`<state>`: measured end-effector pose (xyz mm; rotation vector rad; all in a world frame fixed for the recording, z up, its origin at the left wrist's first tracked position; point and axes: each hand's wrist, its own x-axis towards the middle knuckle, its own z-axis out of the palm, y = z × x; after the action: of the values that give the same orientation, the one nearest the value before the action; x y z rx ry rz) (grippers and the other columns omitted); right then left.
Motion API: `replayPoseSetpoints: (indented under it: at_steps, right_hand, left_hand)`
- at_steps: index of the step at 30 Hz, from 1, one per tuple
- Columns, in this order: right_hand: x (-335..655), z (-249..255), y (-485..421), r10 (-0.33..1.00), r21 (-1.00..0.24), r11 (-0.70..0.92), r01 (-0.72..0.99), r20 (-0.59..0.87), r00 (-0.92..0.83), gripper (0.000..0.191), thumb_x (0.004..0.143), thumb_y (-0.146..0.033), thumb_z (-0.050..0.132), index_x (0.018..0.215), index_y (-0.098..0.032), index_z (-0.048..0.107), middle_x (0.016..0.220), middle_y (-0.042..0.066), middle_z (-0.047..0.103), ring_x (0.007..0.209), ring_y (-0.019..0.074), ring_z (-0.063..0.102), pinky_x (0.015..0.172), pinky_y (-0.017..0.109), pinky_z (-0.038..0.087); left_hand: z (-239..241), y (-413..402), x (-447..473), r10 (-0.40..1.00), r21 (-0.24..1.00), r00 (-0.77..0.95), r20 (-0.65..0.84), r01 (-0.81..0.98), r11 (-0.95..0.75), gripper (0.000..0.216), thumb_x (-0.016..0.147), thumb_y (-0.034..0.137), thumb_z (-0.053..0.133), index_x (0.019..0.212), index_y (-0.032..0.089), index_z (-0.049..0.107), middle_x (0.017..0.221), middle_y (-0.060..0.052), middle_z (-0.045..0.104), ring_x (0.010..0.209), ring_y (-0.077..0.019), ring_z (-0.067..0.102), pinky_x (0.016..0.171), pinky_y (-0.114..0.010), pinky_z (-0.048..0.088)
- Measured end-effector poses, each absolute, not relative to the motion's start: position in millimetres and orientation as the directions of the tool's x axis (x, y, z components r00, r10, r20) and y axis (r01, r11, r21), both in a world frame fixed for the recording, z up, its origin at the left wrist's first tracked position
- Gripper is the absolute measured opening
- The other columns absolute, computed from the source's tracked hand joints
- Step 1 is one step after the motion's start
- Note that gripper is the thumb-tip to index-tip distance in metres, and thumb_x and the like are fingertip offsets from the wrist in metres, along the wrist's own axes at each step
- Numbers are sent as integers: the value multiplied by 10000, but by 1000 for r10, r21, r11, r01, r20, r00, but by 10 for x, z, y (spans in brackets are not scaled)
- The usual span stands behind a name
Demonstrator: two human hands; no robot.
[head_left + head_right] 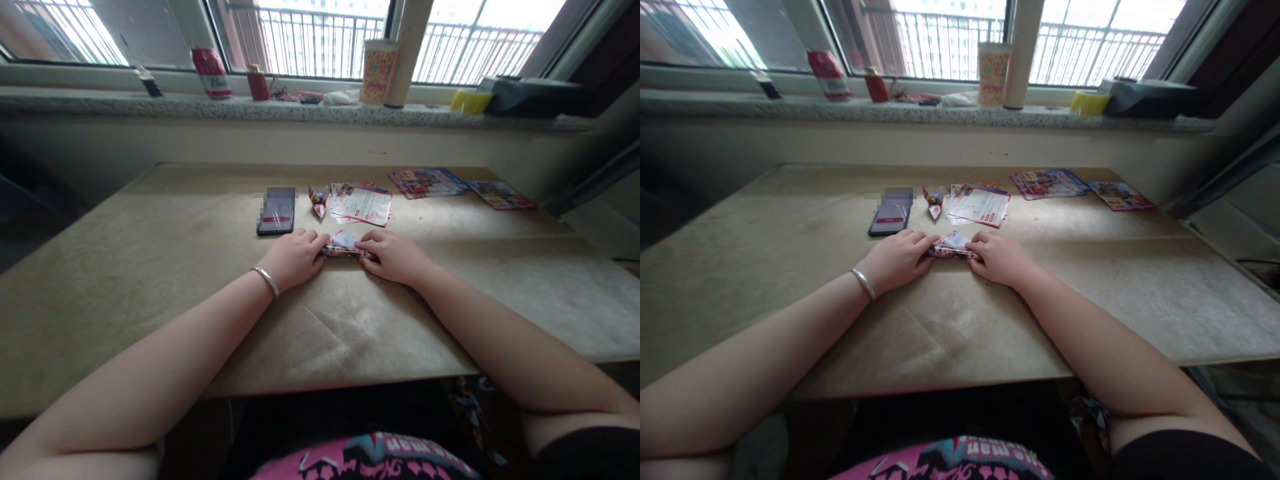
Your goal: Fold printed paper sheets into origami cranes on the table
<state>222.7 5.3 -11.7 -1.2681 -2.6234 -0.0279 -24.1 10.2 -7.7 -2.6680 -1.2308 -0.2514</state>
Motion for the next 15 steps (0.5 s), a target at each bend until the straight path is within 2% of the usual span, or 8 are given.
replayPoseSetpoints:
  at_steps: [2,7,12,15]
  right_hand:
    - [2240,-126,55,781,-78,613,787,216,-587,362,889,-344,474,1175,-227,663,1173,74,642,992,231,620,810,330,484]
    - [2239,-138,57,786,-57,599,798,229,-574,395,889,-342,466,1233,-241,630,1208,70,636,1016,241,616,804,339,487]
    - [2219,-134,51,788,-49,597,801,223,-574,406,889,-337,457,1238,-222,631,1219,78,633,1025,247,615,828,351,491]
    - [2212,-132,52,790,-58,596,801,222,-571,413,887,-331,463,1248,-213,624,1213,87,633,1027,247,615,851,357,490]
  left_hand:
    - [-80,130,-290,761,-85,602,241,794,-601,418,876,282,463,1256,129,546,1043,-130,638,962,-262,590,847,-369,483]
    - [-110,217,-367,826,130,514,232,825,-550,436,813,239,485,1226,122,561,1105,-127,643,1026,-257,601,933,-360,469]
    - [-65,215,-367,907,341,390,162,840,-422,480,787,242,492,1253,145,558,1048,-108,680,935,-244,642,855,-339,491]
    - [-47,213,-350,942,499,310,126,801,-331,442,813,324,493,1215,170,592,1031,-81,689,915,-232,645,839,-328,490]
